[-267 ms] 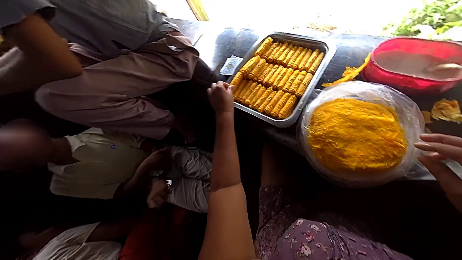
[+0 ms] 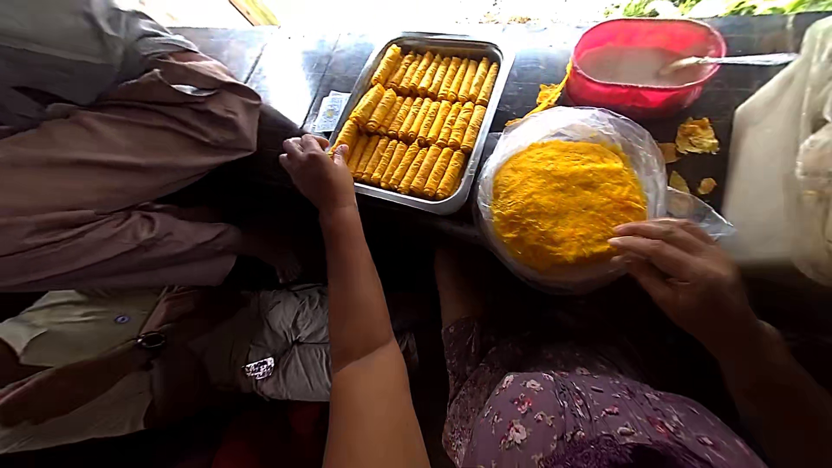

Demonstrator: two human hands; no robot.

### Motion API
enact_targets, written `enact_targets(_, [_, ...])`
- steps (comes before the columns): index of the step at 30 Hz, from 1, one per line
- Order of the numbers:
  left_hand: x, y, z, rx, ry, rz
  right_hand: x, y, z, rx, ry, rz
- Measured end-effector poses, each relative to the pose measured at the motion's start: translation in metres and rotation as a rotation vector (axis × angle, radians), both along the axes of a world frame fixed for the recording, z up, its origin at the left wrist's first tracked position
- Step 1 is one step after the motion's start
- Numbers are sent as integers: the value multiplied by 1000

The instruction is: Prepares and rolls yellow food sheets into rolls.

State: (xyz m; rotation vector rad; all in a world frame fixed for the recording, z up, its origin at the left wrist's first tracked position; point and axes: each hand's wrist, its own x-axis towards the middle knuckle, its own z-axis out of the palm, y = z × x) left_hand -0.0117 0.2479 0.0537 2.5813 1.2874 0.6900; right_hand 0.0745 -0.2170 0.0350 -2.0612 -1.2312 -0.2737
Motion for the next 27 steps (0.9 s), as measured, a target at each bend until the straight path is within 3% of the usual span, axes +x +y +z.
enact_targets(2, [-2,-35,10,34,-88,-171,-4,11,-8,6,-65,45])
enact_targets(4, [-4,-78,12,7,-134,-465,-7,20,-14,-5,-116,66])
enact_targets(7, [-10,-134,-7,0,-178,-895,-6,28,-18,-30,-139,74])
enact_targets(9, [-14,-158,-18,-13,-224,-1054,-3,30,-16,-30,-113,80])
enact_targets(13, [-10,-180,-30,-45,-291,-1188,4,31,-9,-1,-35,74])
enact_targets(20, [8,-188,-22,20,-210,-1293,8,34,-5,16,32,48])
enact_targets(27, [6,-190,-17,10,-211,-1254,9,38,-1,-26,47,-23])
